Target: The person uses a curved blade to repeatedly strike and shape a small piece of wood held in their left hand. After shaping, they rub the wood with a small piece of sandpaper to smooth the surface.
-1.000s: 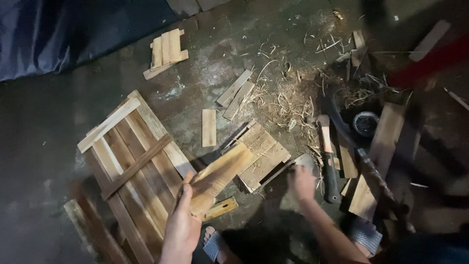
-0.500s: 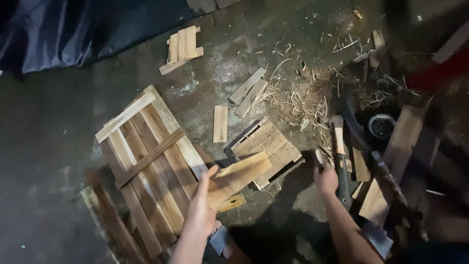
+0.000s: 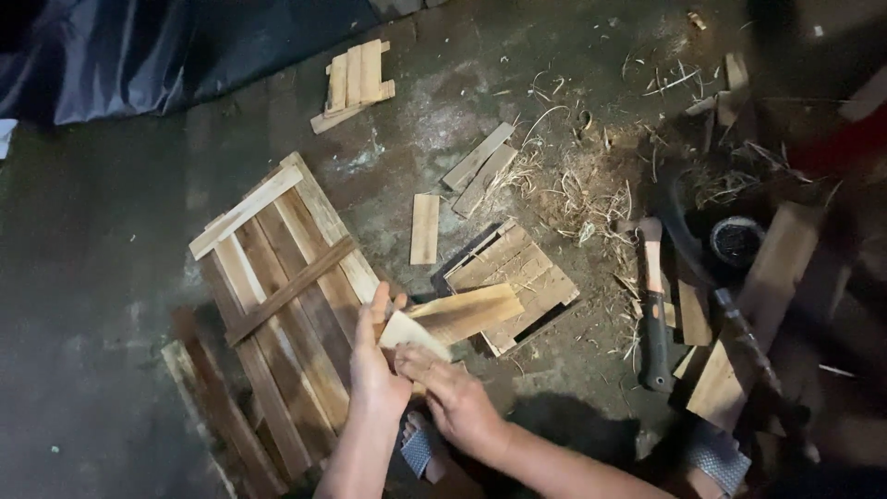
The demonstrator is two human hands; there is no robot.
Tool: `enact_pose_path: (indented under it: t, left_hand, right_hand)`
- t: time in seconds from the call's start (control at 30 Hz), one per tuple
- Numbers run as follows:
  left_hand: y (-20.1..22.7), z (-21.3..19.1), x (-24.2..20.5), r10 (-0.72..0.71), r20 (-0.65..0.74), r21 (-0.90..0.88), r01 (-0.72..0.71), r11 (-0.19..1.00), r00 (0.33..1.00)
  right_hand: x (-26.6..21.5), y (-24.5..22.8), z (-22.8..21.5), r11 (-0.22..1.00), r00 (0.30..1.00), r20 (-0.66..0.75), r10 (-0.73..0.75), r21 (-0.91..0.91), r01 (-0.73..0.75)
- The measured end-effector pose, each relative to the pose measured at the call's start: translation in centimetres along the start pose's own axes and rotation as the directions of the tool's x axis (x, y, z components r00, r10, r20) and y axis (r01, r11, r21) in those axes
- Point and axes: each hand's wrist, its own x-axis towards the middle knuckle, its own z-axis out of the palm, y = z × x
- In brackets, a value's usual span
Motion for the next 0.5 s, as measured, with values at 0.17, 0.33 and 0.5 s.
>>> enact_pose_path:
  t: [0.17,0.33,0.5]
  left_hand:
    - [0.1,-0.3,0.7,0.054,0.034,-0.145,-0.049,0.988,0.998]
    - [0.5,0.7,0.1,0.014,0.022,-0.093,-0.012,0.996,1.0]
    - [0.5,0.3,0.8,0.042,-0.01,-0.06,-0.043,0.997,0.999]
  right_hand:
    - [-0.2,8.0,-2.5,0.269,0.412,-0.019,0.911,0.785,-0.558]
    - [3.3,1.3,-2.7,0.491,0.629,-0.106,0.77,0.729,-0.478]
    - [-2.1,3.9,0.9,0.997,0.999,-0.042,0.029,-0.068,-0.032]
